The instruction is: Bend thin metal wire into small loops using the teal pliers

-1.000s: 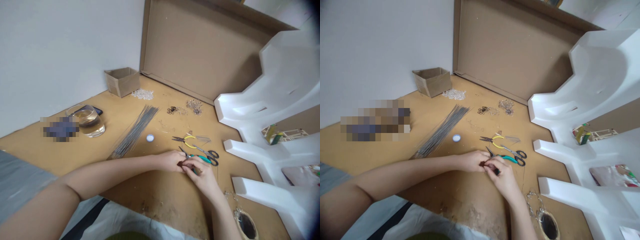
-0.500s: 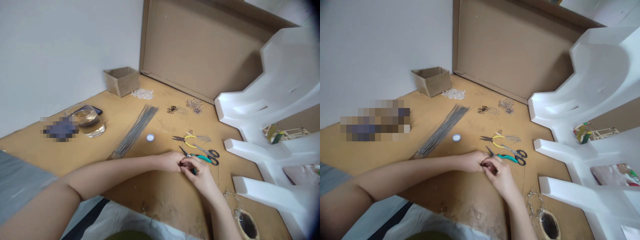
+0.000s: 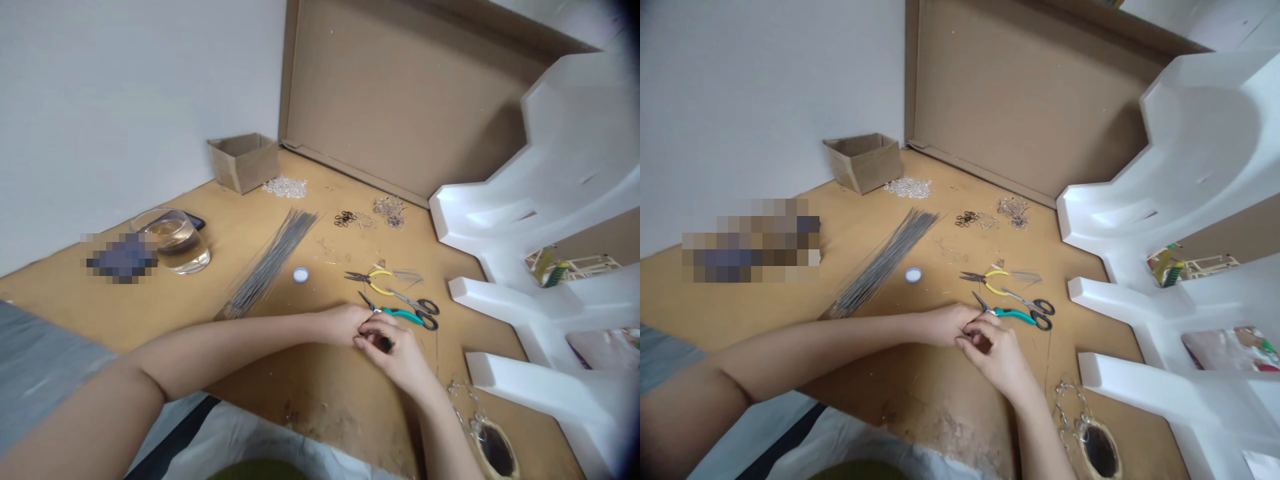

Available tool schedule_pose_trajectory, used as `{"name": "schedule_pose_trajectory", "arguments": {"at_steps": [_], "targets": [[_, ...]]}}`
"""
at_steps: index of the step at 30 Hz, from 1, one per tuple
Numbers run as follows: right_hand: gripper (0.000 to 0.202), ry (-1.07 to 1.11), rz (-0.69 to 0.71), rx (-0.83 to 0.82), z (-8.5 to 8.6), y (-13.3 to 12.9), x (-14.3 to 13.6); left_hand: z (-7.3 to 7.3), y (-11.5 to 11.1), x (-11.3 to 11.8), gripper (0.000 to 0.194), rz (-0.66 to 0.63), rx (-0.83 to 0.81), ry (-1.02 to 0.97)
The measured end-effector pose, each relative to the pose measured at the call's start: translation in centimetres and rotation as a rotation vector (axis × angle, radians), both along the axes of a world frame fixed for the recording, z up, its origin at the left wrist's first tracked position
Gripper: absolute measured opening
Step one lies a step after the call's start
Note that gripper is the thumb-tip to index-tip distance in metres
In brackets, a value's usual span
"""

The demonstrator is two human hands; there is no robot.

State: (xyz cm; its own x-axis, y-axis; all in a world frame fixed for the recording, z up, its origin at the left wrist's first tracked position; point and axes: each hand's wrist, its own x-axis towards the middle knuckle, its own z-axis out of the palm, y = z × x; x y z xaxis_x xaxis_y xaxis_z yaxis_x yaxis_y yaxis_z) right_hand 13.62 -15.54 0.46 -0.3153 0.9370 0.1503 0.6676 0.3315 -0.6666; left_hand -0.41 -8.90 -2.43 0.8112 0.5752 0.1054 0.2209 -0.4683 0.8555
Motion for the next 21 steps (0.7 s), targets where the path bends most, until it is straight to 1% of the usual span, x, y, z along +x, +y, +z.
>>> {"name": "schedule_pose_trajectory", "arguments": {"at_steps": [3, 5, 10, 15, 19, 21], "targets": [[0.010, -0.024, -0.043, 0.013, 0.1, -0.1, -0.3, -0.1, 0.0, 0.0, 0.006, -0.087, 0.038, -0.014], [0.010, -0.026, -0.050, 0.033, 0.0, -0.1, -0.5, -0.2, 0.1, 0.1, 0.008, -0.089, 0.042, -0.016], [0.005, -0.004, -0.043, 0.053, -0.3, -0.1, -0.7, -0.6, 0.1, 0.2, 0.012, -0.057, 0.033, 0.021], [0.008, -0.003, -0.102, 0.070, -0.5, 0.1, -0.4, -1.2, 0.2, 0.3, 0.009, -0.047, 0.050, 0.020], [0.014, -0.035, -0.096, 0.080, -0.4, 0.2, 0.3, -1.2, 0.3, 0.2, 0.012, -0.011, 0.034, 0.060], [0.016, -0.073, -0.067, 0.069, -0.2, 0.2, 0.6, -1.0, 0.3, 0.1, 0.015, -0.011, 0.034, 0.076]]}}
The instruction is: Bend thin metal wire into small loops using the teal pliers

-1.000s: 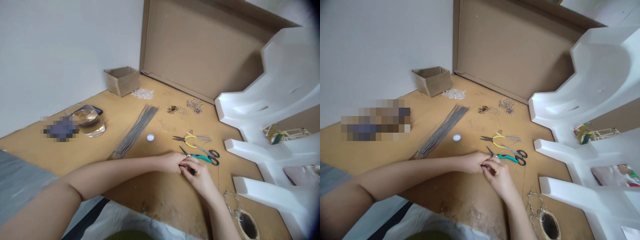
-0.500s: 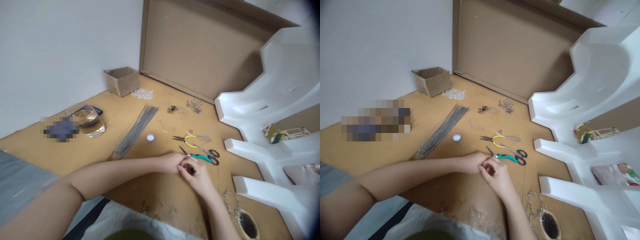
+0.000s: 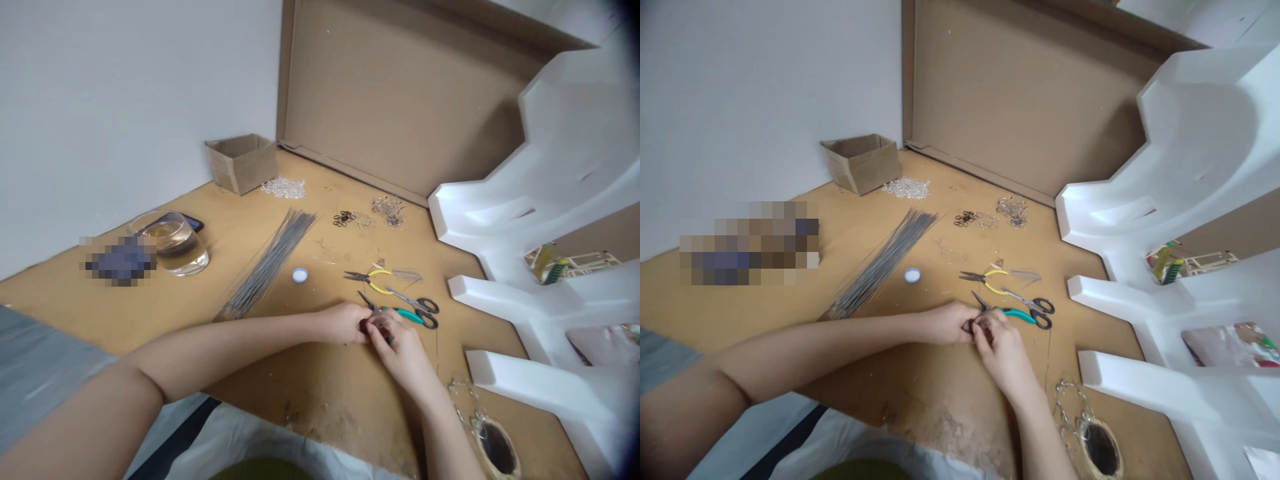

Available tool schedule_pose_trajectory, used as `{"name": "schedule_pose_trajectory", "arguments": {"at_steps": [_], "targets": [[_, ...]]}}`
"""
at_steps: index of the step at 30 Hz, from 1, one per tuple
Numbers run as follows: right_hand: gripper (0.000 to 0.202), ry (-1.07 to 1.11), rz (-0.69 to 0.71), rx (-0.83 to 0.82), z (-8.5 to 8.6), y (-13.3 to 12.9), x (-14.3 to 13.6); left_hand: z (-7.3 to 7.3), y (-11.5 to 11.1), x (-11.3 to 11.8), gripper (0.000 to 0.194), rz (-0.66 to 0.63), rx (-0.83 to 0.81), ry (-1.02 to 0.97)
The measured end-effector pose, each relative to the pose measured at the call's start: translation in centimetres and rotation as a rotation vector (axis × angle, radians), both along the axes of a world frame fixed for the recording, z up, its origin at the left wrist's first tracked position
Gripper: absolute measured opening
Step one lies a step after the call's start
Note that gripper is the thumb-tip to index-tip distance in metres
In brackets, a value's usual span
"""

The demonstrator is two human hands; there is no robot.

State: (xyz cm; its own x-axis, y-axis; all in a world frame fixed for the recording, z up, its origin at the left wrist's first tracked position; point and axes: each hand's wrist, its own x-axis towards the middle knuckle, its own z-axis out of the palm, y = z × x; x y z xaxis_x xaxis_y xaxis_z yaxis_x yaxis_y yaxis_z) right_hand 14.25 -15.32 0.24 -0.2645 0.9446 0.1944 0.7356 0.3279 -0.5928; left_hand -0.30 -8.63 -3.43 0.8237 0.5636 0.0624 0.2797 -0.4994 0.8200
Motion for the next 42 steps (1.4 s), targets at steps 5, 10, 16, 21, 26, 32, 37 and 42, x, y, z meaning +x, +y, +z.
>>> {"name": "schedule_pose_trajectory", "arguments": {"at_steps": [5, 10, 16, 21, 26, 32, 37, 42], "targets": [[0.015, -0.051, 0.034, -0.030, 0.3, -0.2, 0.3, 0.0, 0.0, 0.1, 0.013, -0.024, 0.024, -0.074], [0.017, -0.091, 0.027, 0.000, 0.3, 0.0, 0.4, 0.6, 0.4, -0.1, 0.012, -0.052, -0.031, -0.039], [0.018, -0.121, 0.023, 0.056, 0.1, 0.2, 1.0, 1.7, 1.9, -0.9, 0.017, -0.108, -0.203, 0.017], [0.019, -0.134, 0.041, 0.057, -0.3, 0.2, 0.9, 1.7, 1.9, -1.0, 0.006, -0.127, -0.062, -0.013], [0.021, -0.057, 0.023, 0.026, -0.5, 0.4, 0.9, 1.0, 1.7, -0.6, 0.009, -0.108, 0.009, -0.043], [0.028, 0.231, -0.010, -0.096, -0.3, 0.6, 1.5, 1.5, 1.5, -0.6, 0.017, -0.187, -0.163, -0.108], [0.035, 0.469, -0.039, -0.236, 0.4, 0.6, 1.4, 2.6, 0.8, -0.9, 0.033, -0.391, -0.647, -0.123], [0.020, 0.708, -0.119, -0.364, 0.0, 0.5, 1.2, 3.1, 0.8, -1.0, 0.049, -0.415, -0.553, -0.208]]}}
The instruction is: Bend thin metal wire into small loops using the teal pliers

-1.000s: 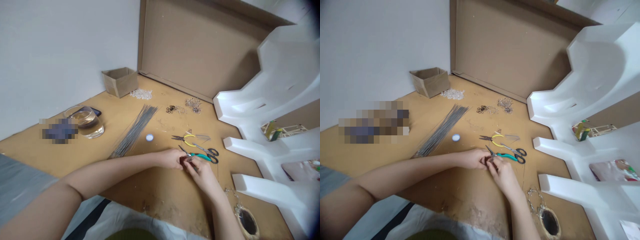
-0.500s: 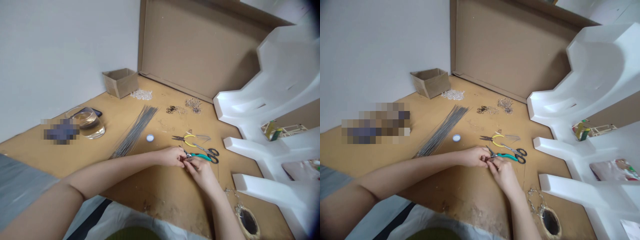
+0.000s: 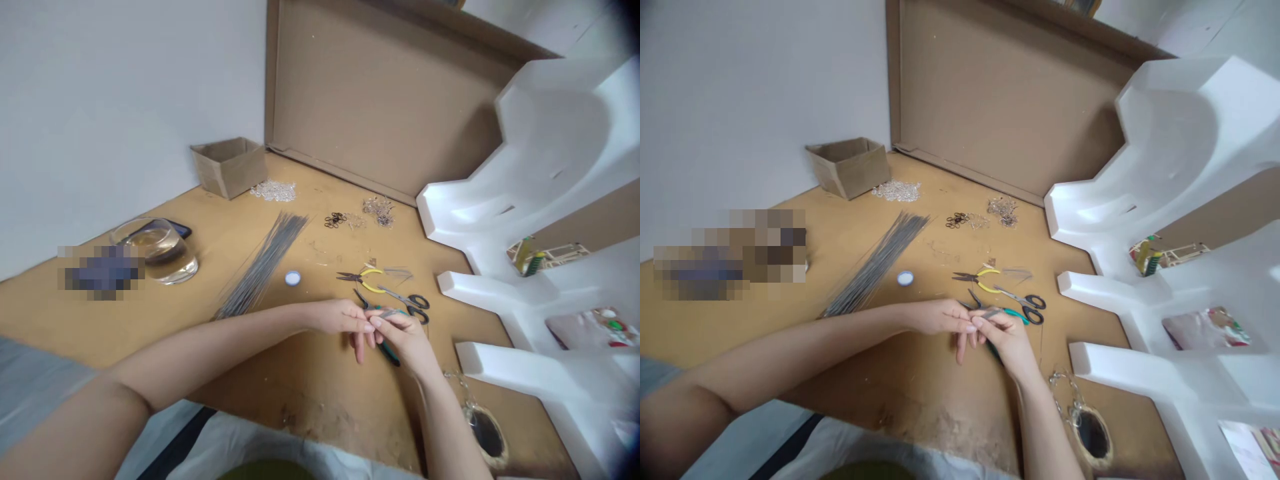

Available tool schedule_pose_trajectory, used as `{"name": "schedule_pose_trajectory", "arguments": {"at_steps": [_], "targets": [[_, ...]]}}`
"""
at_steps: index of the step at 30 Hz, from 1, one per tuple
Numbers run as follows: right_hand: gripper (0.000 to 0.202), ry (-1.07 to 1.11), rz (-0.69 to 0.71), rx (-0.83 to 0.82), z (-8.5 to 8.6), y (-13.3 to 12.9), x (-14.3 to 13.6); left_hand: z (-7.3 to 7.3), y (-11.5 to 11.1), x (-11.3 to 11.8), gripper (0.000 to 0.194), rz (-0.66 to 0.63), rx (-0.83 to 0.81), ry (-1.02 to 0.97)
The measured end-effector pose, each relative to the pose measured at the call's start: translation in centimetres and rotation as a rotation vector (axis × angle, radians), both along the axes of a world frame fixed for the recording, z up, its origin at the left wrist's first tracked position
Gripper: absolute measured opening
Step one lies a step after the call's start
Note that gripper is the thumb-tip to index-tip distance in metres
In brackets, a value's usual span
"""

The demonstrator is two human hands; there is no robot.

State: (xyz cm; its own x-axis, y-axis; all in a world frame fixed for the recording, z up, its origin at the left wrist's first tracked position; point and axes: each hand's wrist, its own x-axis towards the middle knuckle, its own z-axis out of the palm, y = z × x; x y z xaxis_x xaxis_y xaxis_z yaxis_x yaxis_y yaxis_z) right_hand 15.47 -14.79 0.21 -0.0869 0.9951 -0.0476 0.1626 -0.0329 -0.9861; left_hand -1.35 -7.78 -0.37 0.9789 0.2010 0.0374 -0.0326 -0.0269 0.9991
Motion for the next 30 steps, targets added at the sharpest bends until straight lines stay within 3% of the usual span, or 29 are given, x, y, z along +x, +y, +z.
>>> {"name": "schedule_pose_trajectory", "arguments": {"at_steps": [4, 9, 12, 20, 22, 24, 27, 30], "targets": [[0.024, 0.078, -0.067, -0.011, -0.5, -0.1, 0.1, -0.1, 0.1, -0.1, 0.051, 0.040, 0.018, -0.006], [0.031, -0.081, -0.018, 0.102, -0.3, 0.1, 0.2, -0.6, 0.0, 0.2, 0.050, 0.048, -0.183, 0.062], [0.035, -0.051, -0.038, 0.099, -0.4, 0.0, 0.2, -0.5, -0.3, 0.5, 0.050, 0.045, -0.264, 0.023], [0.027, -0.012, -0.082, 0.020, -0.4, 0.0, 0.4, -0.5, -1.2, 0.9, 0.037, 0.191, -0.099, 0.009], [0.040, -0.150, -0.145, 0.084, -0.2, -0.1, 1.2, -0.4, -1.0, 0.8, 0.033, 0.235, -0.107, 0.015], [0.039, -0.436, -0.223, 0.182, -0.1, -0.6, 2.1, -0.2, -0.6, 0.3, 0.030, 0.287, -0.103, 0.045], [0.041, -0.954, -0.160, 0.235, -0.3, -1.6, 2.7, 0.1, -0.1, -0.8, 0.027, 0.348, -0.068, 0.125], [0.050, -1.242, -0.065, 0.263, -0.6, -2.5, 2.2, -0.2, 0.0, -1.7, 0.027, 0.388, 0.001, 0.150]]}}
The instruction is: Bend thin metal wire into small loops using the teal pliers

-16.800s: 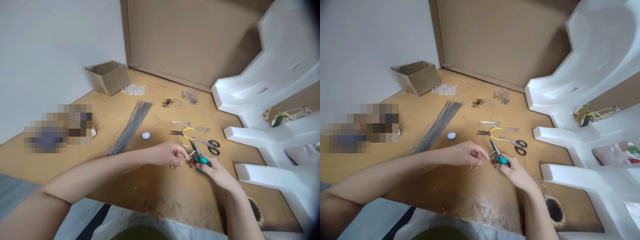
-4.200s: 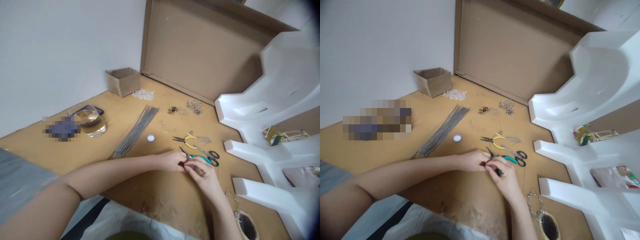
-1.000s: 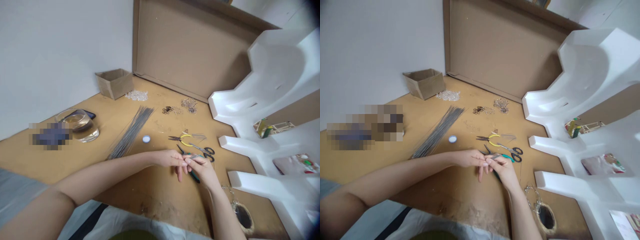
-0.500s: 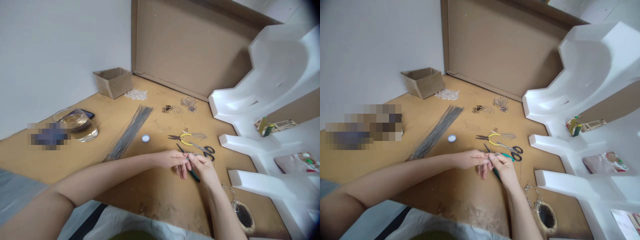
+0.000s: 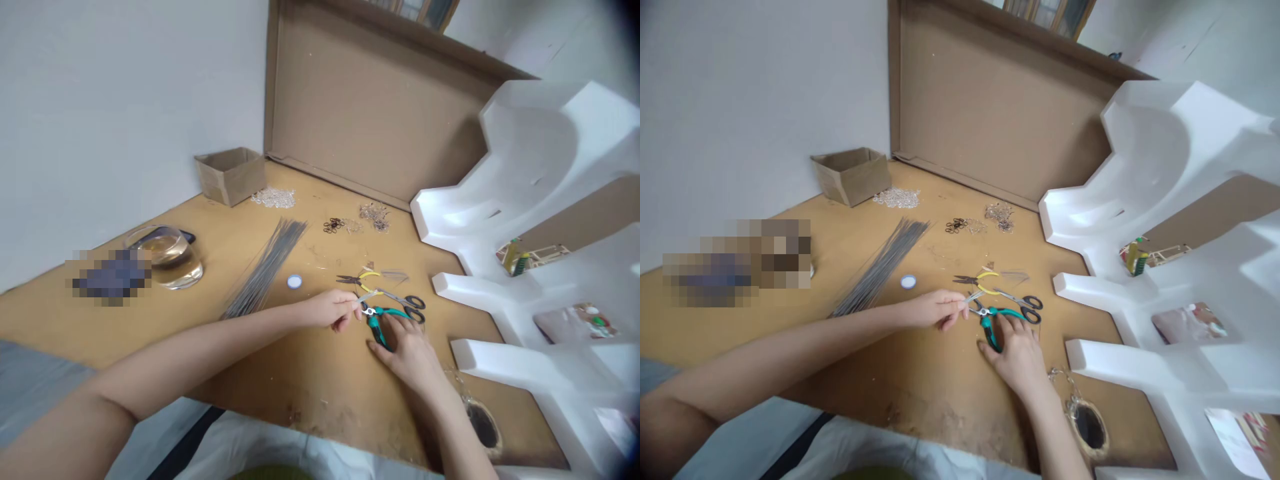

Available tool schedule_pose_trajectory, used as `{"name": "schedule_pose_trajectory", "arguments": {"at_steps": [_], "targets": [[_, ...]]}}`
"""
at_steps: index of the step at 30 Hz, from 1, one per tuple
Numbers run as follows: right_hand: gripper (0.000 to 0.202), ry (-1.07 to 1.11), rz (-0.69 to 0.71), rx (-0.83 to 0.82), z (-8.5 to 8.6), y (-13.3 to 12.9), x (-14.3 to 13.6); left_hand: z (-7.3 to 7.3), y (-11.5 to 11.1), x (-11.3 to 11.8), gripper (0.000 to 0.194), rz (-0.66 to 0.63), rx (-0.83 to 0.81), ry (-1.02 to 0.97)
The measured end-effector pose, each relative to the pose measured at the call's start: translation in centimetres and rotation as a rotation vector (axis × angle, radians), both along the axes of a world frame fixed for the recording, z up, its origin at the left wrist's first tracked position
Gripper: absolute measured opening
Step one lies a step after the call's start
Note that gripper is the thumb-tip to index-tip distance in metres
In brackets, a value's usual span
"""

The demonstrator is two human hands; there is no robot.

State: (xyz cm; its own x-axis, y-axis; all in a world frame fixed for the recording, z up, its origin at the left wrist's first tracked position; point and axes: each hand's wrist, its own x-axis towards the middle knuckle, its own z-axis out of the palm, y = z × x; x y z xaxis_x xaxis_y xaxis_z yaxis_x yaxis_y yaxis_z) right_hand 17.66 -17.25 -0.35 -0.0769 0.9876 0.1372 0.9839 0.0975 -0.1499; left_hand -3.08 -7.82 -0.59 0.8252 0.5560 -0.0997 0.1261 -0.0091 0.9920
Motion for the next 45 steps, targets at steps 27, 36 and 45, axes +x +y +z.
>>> {"name": "schedule_pose_trajectory", "arguments": {"at_steps": [27, 36, 45], "targets": [[0.047, 1.131, 0.069, -0.480, 2.6, 2.4, -0.6, 2.3, 0.2, -3.0, 0.031, 0.008, 0.087, -0.243], [0.045, 1.345, 0.150, -0.557, 1.3, 2.6, -1.2, 2.0, 0.4, -2.9, 0.032, 0.050, 0.084, -0.124], [0.045, 1.291, 0.171, -0.659, 1.4, 2.3, -0.2, 2.9, 0.0, -2.3, 0.032, 0.101, 0.110, -0.020]]}}
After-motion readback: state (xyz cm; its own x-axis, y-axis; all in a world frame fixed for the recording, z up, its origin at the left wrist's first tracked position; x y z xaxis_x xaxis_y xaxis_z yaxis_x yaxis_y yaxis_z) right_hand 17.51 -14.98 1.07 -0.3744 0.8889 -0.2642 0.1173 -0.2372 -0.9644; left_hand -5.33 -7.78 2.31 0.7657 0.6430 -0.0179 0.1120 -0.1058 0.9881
